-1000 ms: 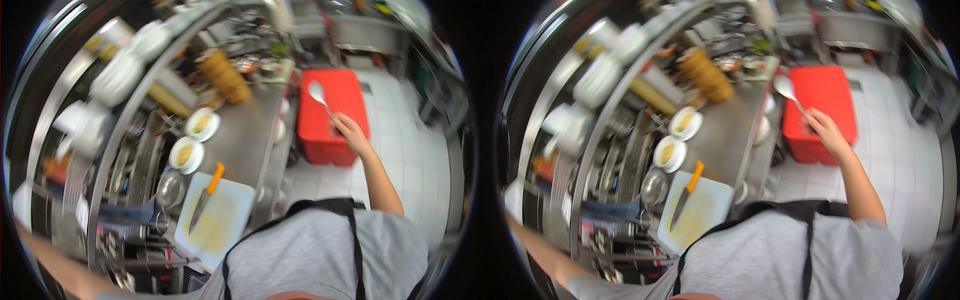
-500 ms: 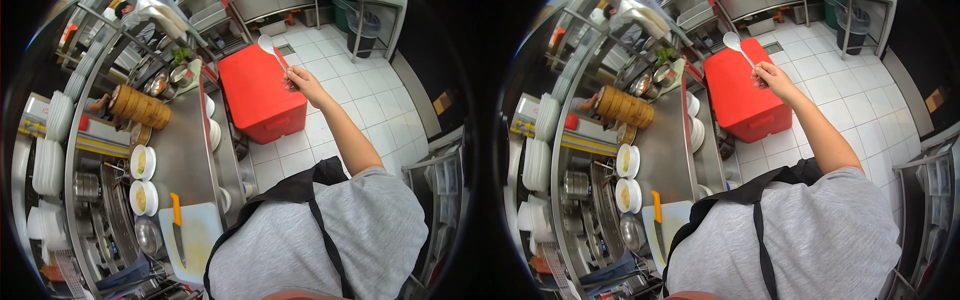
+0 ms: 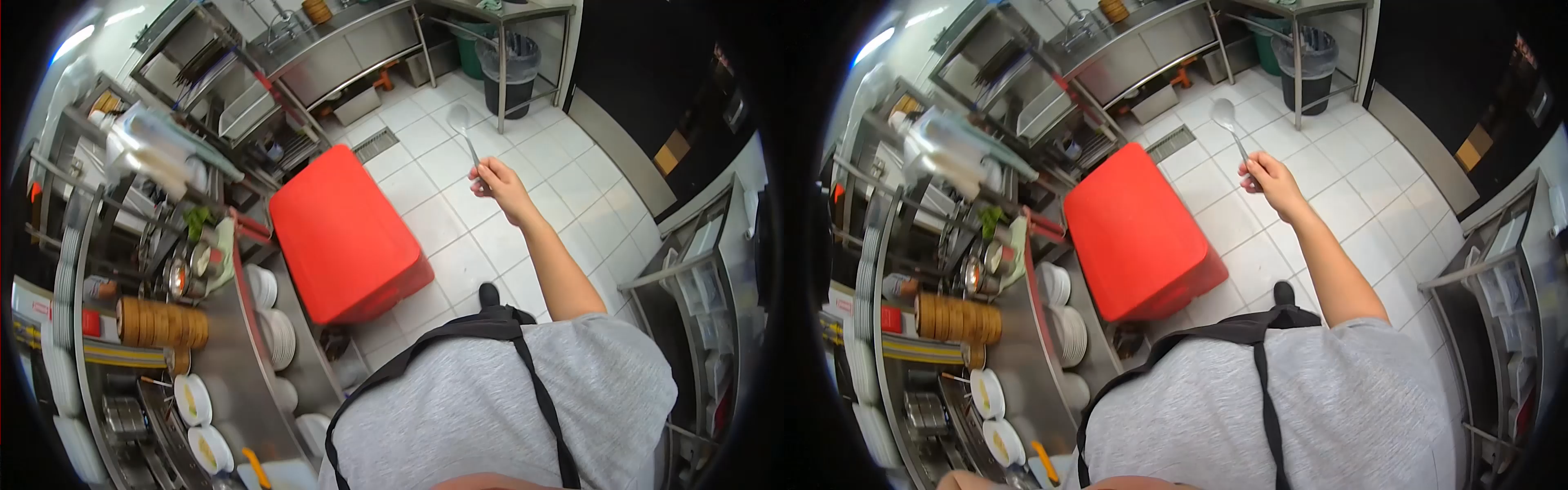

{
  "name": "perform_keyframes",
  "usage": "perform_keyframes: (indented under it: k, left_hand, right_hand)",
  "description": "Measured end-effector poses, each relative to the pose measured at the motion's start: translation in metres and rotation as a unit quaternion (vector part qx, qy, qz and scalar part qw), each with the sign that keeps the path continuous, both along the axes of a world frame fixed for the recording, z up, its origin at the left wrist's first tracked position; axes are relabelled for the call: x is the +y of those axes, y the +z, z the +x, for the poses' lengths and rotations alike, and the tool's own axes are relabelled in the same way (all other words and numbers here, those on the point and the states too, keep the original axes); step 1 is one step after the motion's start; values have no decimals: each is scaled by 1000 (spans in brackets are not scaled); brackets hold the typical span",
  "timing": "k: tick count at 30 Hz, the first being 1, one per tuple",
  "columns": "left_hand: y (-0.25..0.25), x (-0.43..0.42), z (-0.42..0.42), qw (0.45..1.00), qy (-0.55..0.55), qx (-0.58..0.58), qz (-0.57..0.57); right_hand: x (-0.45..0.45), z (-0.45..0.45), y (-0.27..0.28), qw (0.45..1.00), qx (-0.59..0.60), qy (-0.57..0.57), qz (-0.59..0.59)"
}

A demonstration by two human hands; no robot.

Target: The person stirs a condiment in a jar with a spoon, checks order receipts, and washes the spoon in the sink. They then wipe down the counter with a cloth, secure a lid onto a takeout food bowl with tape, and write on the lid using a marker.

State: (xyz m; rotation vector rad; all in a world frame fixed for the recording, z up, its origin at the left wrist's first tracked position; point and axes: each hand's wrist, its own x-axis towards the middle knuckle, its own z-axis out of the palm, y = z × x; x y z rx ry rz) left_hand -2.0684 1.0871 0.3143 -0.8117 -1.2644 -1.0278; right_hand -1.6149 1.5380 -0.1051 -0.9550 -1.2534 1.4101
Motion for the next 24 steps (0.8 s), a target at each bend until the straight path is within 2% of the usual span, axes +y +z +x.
perform_keyframes:
  k: [3, 6, 9, 12, 19, 22, 24]
  left_hand:
    - [-33, 133, 32, 984, -181, -6, 7]
    - [-51, 255, 58, 928, -372, -16, 16]
    - [-59, 355, 78, 832, -554, -15, 41]
    - [-64, 447, 93, 723, -689, 0, 56]
    - [-77, 639, 92, 535, -839, 63, 80]
    - [-79, 717, 88, 454, -880, 104, 91]
    - [-85, 774, 85, 412, -900, 108, 91]
  right_hand:
    - [73, 53, -20, 996, 24, -64, -61]
    - [141, 92, -23, 992, 10, -109, -63]
    - [205, 112, -19, 990, -20, -127, -59]
    - [271, 122, -34, 990, -23, -126, -68]
    - [441, 127, -74, 980, 18, -164, -110]
    - [534, 151, -48, 977, 62, -193, -61]
    - [582, 157, -6, 963, 28, -265, -46]
